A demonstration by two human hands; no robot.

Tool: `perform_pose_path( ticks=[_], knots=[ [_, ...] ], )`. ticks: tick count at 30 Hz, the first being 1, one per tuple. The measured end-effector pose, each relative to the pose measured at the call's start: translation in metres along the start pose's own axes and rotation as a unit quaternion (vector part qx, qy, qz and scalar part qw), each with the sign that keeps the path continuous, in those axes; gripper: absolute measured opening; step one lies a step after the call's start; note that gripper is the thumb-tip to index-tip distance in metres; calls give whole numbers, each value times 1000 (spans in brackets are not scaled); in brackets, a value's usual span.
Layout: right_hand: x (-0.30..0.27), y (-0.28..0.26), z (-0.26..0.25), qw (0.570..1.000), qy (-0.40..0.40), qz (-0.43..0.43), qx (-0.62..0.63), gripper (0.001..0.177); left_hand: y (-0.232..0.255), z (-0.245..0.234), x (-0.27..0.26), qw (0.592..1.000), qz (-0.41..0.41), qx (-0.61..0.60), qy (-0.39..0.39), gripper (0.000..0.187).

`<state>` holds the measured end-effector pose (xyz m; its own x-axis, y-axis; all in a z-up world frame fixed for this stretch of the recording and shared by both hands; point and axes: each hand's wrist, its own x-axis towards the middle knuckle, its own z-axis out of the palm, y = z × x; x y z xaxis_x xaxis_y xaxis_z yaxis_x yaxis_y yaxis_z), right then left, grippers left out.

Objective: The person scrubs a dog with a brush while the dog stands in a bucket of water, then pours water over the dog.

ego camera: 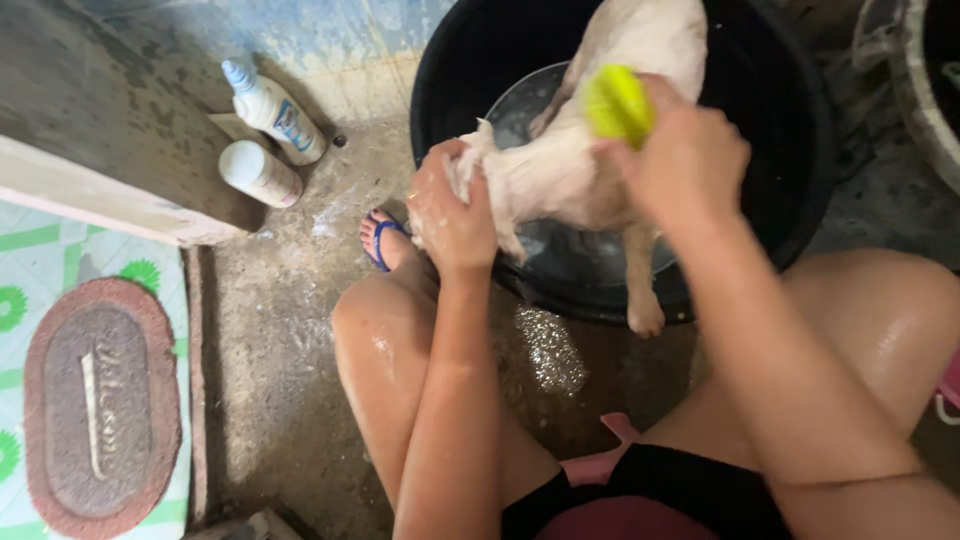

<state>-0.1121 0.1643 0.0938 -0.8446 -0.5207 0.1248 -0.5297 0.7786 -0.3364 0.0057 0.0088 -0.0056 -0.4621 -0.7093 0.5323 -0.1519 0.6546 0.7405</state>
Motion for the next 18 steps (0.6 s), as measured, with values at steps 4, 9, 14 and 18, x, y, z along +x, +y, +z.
perform_pose_path(
  ticks=[4,9,14,18],
  knots=[
    [-33,-32,28,993,-59,-64,80,74,0,-1,3,999,-25,-25,-8,23],
    [-8,4,10,1000,8,5,-9,73,-3,-2,5,1000,-13,-1,-17,22],
    [-19,4,14,997,9,14,72,76,-2,3,3,1000,11,11,-10,23],
    [-49,-6,48,969,72,-133,196,66,2,-4,7,998,22,51,-38,24]
  ],
)
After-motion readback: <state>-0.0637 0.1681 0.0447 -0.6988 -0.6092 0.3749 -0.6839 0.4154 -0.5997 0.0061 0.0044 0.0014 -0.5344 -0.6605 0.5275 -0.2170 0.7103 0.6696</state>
